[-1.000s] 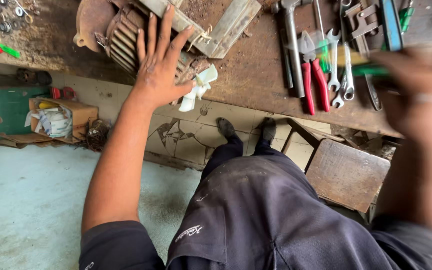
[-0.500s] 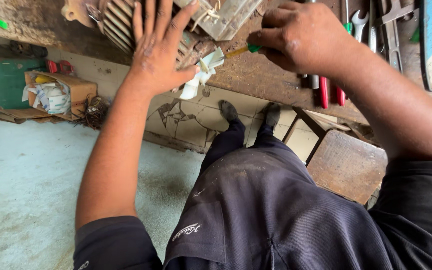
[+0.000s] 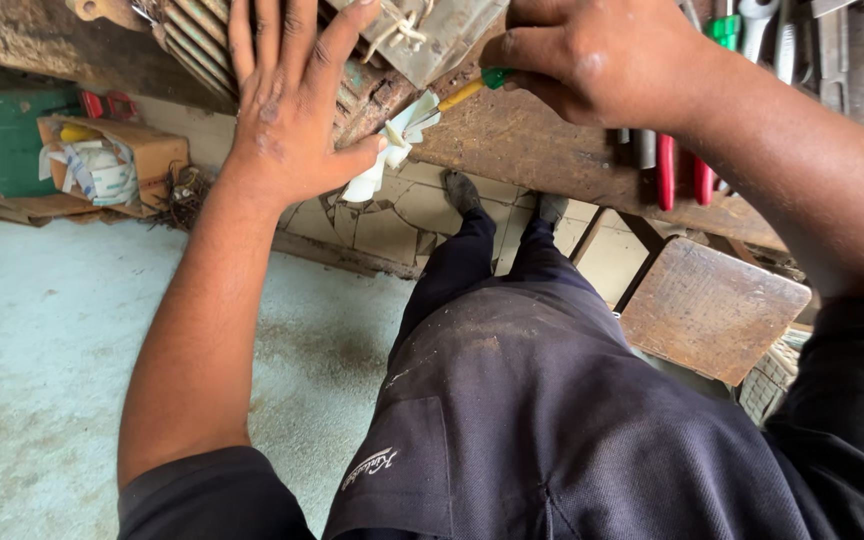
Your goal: The person works at a cluttered workbench on a rusty electric motor with a white plastic fan. They hold a punch against a part and strike it with a hammer, use a screwdriver on the motor housing, and use red-handled pliers to grip and work the fan blade to separate it from the motor.
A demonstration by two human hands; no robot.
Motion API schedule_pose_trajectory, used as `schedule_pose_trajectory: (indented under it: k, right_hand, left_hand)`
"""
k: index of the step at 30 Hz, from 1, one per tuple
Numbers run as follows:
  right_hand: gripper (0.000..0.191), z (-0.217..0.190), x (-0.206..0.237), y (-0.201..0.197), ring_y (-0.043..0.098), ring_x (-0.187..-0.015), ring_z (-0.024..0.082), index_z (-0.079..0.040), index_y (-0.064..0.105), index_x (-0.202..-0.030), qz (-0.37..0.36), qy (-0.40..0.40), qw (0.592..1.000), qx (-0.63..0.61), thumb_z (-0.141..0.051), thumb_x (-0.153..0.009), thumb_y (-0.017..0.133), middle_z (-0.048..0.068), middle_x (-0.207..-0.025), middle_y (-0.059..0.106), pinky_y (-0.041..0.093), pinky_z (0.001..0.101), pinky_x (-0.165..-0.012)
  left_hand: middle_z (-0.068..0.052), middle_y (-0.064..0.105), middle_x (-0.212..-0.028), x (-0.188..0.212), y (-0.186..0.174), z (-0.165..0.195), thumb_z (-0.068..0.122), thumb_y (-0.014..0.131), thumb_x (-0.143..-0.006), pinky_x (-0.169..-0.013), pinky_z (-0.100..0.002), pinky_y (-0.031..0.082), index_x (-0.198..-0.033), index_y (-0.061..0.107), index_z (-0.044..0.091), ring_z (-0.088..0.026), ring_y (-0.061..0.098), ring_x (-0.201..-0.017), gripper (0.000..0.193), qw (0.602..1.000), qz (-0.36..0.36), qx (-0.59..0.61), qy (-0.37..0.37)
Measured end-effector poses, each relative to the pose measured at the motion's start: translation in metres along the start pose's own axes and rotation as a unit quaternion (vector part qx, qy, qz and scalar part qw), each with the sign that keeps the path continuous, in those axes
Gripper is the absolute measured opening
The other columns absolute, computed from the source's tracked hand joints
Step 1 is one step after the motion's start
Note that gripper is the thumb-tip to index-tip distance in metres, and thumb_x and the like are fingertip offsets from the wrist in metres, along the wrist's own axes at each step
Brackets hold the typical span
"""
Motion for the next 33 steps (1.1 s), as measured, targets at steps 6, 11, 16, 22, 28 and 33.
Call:
schedule_pose_trajectory:
  k: [6, 11, 16, 22, 28, 33]
  right_hand:
    - [0.024, 0.008, 0.008, 0.011, 0.07, -0.079, 0.027, -0.004, 0.073, -0.109, -0.008, 0.016, 1.0, -0.014, -0.013, -0.088, 0.081, 0.009, -0.087, 0.068, 0.053, 0.0389, -0.063]
    - [0.022, 0.047, 0.018, 0.055, 0.072, -0.093, 0.024, -0.002, 0.067, -0.122, -0.069, 0.107, 0.973, -0.192, -0.009, -0.102, 0.074, 0.012, -0.102, 0.071, 0.057, 0.0357, -0.078]
    - [0.023, 0.046, 0.013, 0.046, 0.072, -0.095, 0.026, -0.002, 0.068, -0.12, -0.05, 0.059, 0.981, -0.18, -0.008, -0.099, 0.075, 0.013, -0.106, 0.072, 0.057, 0.0369, -0.08]
    - [0.027, -0.004, -0.002, 0.009, 0.07, -0.08, 0.022, -0.006, 0.074, -0.108, -0.068, -0.02, 0.996, 0.048, -0.011, -0.082, 0.077, 0.006, -0.089, 0.068, 0.056, 0.0346, -0.065]
    - [0.033, -0.039, -0.027, -0.002, 0.07, -0.079, 0.013, -0.014, 0.077, -0.113, -0.079, -0.079, 0.978, 0.175, -0.019, -0.082, 0.07, -0.002, -0.092, 0.07, 0.054, 0.0264, -0.059]
    - [0.035, -0.05, -0.047, -0.006, 0.07, -0.083, 0.01, -0.016, 0.075, -0.114, -0.061, -0.127, 0.959, 0.244, -0.022, -0.08, 0.068, -0.005, -0.098, 0.072, 0.056, 0.0222, -0.067]
  left_hand:
    - [-0.024, 0.02, -0.17, 0.003, 0.006, -0.002, 0.031, 0.088, -0.078, -0.13, -0.065, 0.0, -0.167, 0.024, 0.019, -0.048, 0.016, -0.157, 0.11, 1.0, 0.0, 0.013, -0.027]
    - [-0.026, 0.024, -0.167, -0.001, 0.004, 0.002, 0.031, 0.089, -0.079, -0.125, -0.068, 0.001, -0.164, 0.029, 0.017, -0.051, 0.018, -0.156, 0.105, 0.999, 0.003, 0.029, -0.033]
    - [-0.027, 0.021, -0.168, -0.004, 0.004, 0.002, 0.035, 0.088, -0.08, -0.125, -0.066, 0.0, -0.166, 0.03, 0.018, -0.051, 0.014, -0.155, 0.105, 0.999, 0.008, -0.011, -0.033]
    - [-0.021, 0.027, -0.167, 0.001, 0.008, 0.001, 0.032, 0.085, -0.076, -0.13, -0.065, 0.001, -0.165, 0.029, 0.018, -0.047, 0.018, -0.155, 0.106, 0.999, 0.017, -0.011, -0.027]
    - [-0.017, 0.036, -0.16, 0.001, 0.008, 0.004, 0.031, 0.085, -0.074, -0.128, -0.063, 0.005, -0.164, 0.031, 0.016, -0.045, 0.026, -0.154, 0.106, 0.999, 0.037, -0.003, -0.023]
    - [-0.016, 0.042, -0.153, 0.002, 0.011, 0.001, 0.033, 0.085, -0.072, -0.126, -0.066, 0.006, -0.161, 0.034, 0.014, -0.044, 0.03, -0.152, 0.104, 0.999, 0.05, -0.003, -0.016]
Point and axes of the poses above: each hand's wrist, its own x-axis away from the middle knuckle, its own y-axis out of the palm, z = x × y, the point moved 10 cm from there along -x, towards the middle knuckle
